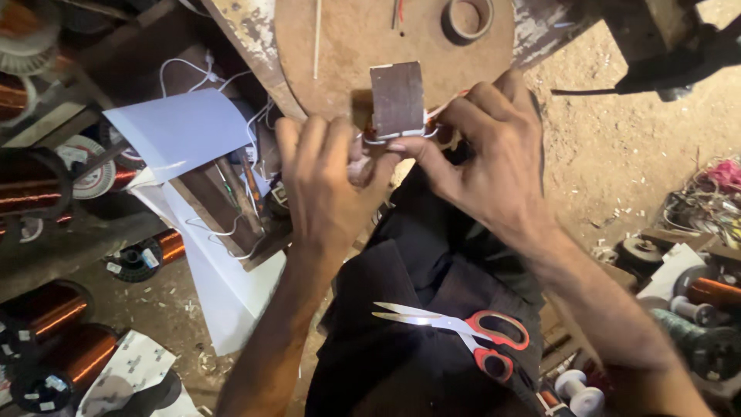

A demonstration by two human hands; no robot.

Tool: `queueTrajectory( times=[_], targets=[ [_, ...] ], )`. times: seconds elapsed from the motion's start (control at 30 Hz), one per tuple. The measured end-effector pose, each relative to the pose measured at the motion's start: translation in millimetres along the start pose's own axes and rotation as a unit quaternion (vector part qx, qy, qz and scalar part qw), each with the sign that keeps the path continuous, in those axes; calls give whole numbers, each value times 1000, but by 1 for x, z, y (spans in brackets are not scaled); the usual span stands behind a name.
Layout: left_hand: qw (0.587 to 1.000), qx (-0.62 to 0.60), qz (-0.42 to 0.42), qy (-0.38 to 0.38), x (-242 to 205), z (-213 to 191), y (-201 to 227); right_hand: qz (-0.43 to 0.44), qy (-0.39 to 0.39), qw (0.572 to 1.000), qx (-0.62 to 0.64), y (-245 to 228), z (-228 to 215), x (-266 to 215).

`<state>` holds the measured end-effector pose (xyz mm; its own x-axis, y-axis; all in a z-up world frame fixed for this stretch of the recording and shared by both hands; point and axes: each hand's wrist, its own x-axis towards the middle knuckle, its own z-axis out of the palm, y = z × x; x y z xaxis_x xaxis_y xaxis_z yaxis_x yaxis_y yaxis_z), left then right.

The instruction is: The person assembles an electrical component by wrapping white tape around a laminated core with copper windings, cutting the tape with scissors, and using a screwdriver to adjust the assembly. They also cut a strip of white paper and strip the ends of red and black wires.

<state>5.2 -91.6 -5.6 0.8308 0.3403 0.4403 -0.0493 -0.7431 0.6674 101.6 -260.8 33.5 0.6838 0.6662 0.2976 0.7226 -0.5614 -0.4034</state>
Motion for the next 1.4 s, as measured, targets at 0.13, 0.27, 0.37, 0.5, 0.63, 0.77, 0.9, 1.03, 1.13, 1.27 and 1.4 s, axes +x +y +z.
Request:
queueTrajectory(
  times=[0.13,0.27,0.37,0.5,0.63,0.77,0.9,1.03,1.13,1.27,1.4],
  targets=[
    [998,-37,-20,47,-5,17,-1,74,20,994,72,5,13,-11],
    [990,-84,-74,87,-18,35,8,123,77,982,122,10,29,-21],
    [984,-93,-99,116,-22,45,12,147,122,969,156,12,41,-27],
    [976,-105,-105,161,-25,53,15,173,156,957,172,7,55,-30],
    [974,-104,-105,172,-28,59,17,197,201,935,216,5,64,-35],
    [975,-94,-85,180,-33,65,18,236,210,909,271,6,74,-43],
    [978,-79,-47,187,-37,68,16,329,232,816,415,4,84,-47],
    [987,-32,-13,157,-35,62,22,343,238,814,404,0,79,-45],
    [988,9,68,136,-30,50,34,352,235,807,412,-3,67,-54],
    [952,23,271,138,-31,22,53,370,248,773,452,-3,43,-101],
    [907,5,410,91,-12,-2,70,399,278,681,547,3,33,-136]
  ],
)
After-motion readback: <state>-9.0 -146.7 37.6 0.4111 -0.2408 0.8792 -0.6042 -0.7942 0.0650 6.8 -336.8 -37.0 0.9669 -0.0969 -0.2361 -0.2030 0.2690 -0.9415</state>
